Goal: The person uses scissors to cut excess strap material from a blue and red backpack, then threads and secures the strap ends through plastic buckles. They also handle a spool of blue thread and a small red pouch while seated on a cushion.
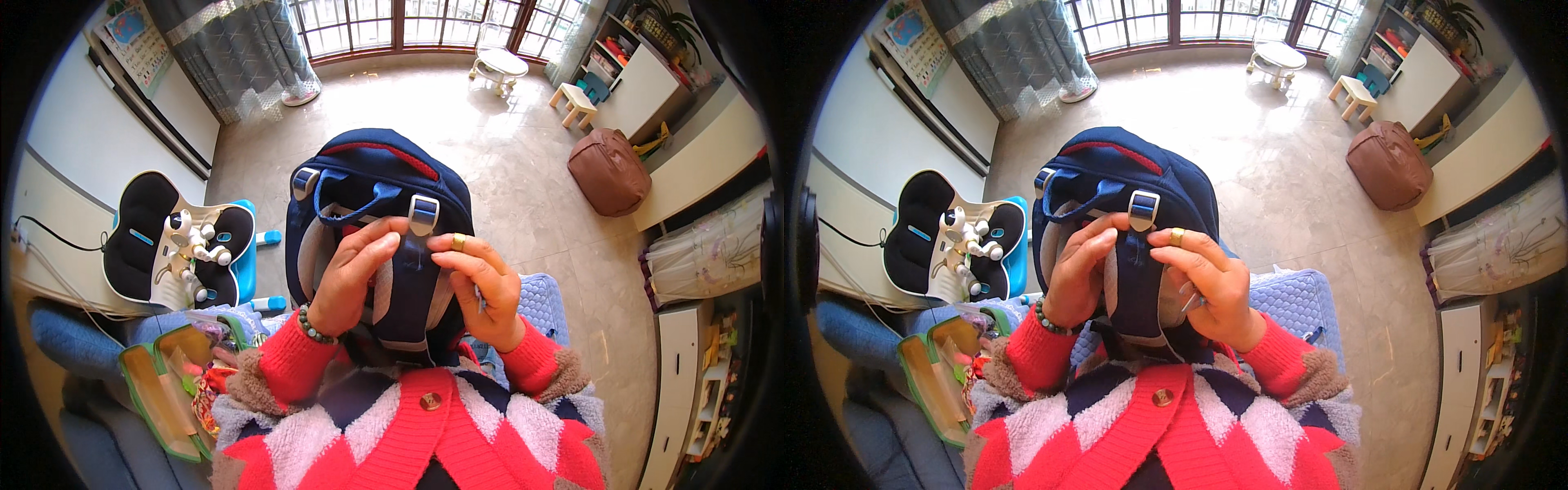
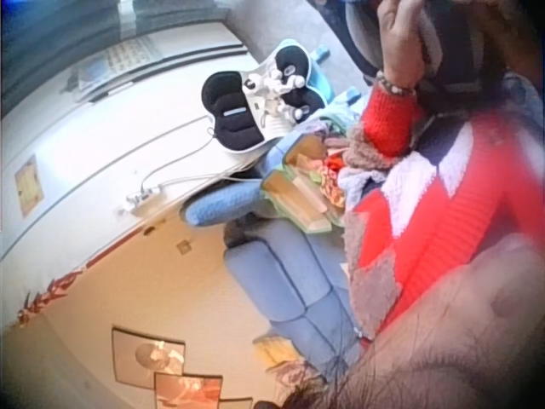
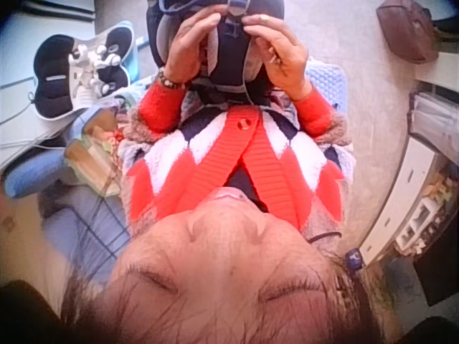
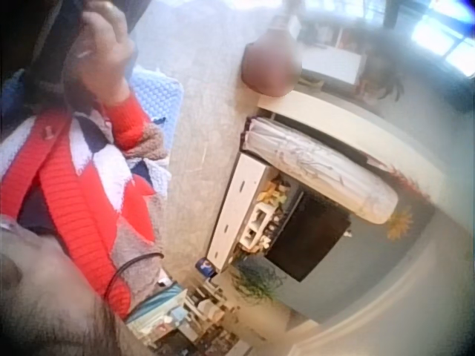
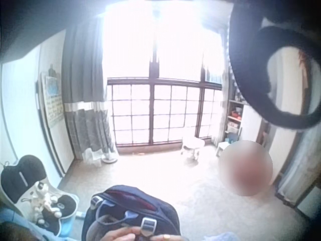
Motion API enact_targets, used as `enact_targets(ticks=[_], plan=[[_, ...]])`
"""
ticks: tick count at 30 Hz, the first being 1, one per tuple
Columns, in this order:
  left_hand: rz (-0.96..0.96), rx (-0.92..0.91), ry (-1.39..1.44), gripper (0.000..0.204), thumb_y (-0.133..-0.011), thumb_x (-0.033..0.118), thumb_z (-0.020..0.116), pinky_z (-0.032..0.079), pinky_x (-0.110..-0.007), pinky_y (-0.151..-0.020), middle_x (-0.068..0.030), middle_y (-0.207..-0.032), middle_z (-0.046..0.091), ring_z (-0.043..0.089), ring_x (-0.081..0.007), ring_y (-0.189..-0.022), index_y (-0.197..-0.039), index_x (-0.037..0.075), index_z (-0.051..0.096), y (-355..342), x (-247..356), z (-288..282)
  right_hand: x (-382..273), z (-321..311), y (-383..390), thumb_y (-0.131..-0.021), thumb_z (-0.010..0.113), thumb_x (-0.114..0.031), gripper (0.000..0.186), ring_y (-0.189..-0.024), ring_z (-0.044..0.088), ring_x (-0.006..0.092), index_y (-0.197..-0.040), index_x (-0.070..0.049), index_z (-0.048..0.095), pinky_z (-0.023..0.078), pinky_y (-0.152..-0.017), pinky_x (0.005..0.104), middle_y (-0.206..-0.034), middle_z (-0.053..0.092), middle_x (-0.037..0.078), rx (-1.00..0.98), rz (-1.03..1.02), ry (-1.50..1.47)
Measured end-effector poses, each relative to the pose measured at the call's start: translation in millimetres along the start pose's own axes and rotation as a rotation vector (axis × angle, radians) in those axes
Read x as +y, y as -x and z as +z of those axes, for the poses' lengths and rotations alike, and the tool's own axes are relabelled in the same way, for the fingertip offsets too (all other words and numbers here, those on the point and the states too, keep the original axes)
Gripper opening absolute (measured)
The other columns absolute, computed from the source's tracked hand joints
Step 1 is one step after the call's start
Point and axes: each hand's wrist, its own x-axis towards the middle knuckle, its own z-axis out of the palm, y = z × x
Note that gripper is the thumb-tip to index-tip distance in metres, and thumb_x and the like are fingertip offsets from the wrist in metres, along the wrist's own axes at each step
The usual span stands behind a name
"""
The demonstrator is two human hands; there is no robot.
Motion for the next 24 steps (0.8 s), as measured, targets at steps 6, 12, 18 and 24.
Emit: enact_targets(ticks=[6, 12, 18, 24], plan=[[0.042, -0.042, -0.161, 0.031, -0.092, 0.008, 0.052, 0.047, -0.024, -0.089, -0.0057, -0.112, 0.063, 0.06, -0.0112, -0.1, -0.122, 0.001, 0.056, -3.9, -1.6, 4.3, -7.6, -15.2, -4.9, -0.094, 0.054, -0.017, 0.018, -0.067, 0.055, 0.0134, -0.095, 0.001, 0.061, 0.042, -0.06, 0.0265, -0.076, 0.057, 0.007, 0.01, 0.203, 0.068], [0.047, -0.042, -0.206, 0.036, -0.088, 0.002, 0.056, 0.046, -0.022, -0.088, -0.0029, -0.109, 0.061, 0.058, -0.0088, -0.097, -0.124, 0.002, 0.054, -2.6, 2.8, 7.1, -10.8, -27.9, -14.7, -0.092, 0.061, -0.028, 0.026, -0.062, 0.058, 0.032, -0.088, -0.003, 0.059, 0.043, -0.052, 0.0355, -0.074, 0.057, 0.013, -0.075, 0.162, 0.282], [0.423, 0.202, -0.577, 0.048, -0.078, 0.006, 0.065, 0.045, -0.03, -0.091, -0.0108, -0.109, 0.055, 0.056, -0.0193, -0.102, -0.123, 0.0, 0.048, -0.2, -16.4, 15.4, -9.2, -29.2, -27.2, -0.089, 0.066, -0.031, 0.029, -0.062, 0.058, 0.0313, -0.083, -0.004, 0.057, 0.044, -0.05, 0.0374, -0.075, 0.055, 0.012, -0.124, 0.149, 0.545], [0.7, 0.431, -0.914, 0.049, -0.071, 0.009, 0.075, 0.047, -0.036, -0.085, -0.0164, -0.105, 0.049, 0.056, -0.0305, -0.097, -0.112, 0.002, 0.048, -3.1, -24.7, 16.5, -4.4, -23.3, -32.8, -0.084, 0.071, -0.029, 0.029, -0.063, 0.059, 0.0312, -0.087, -0.003, 0.059, 0.045, -0.05, 0.0375, -0.077, 0.055, 0.012, -0.166, 0.127, 0.508]])
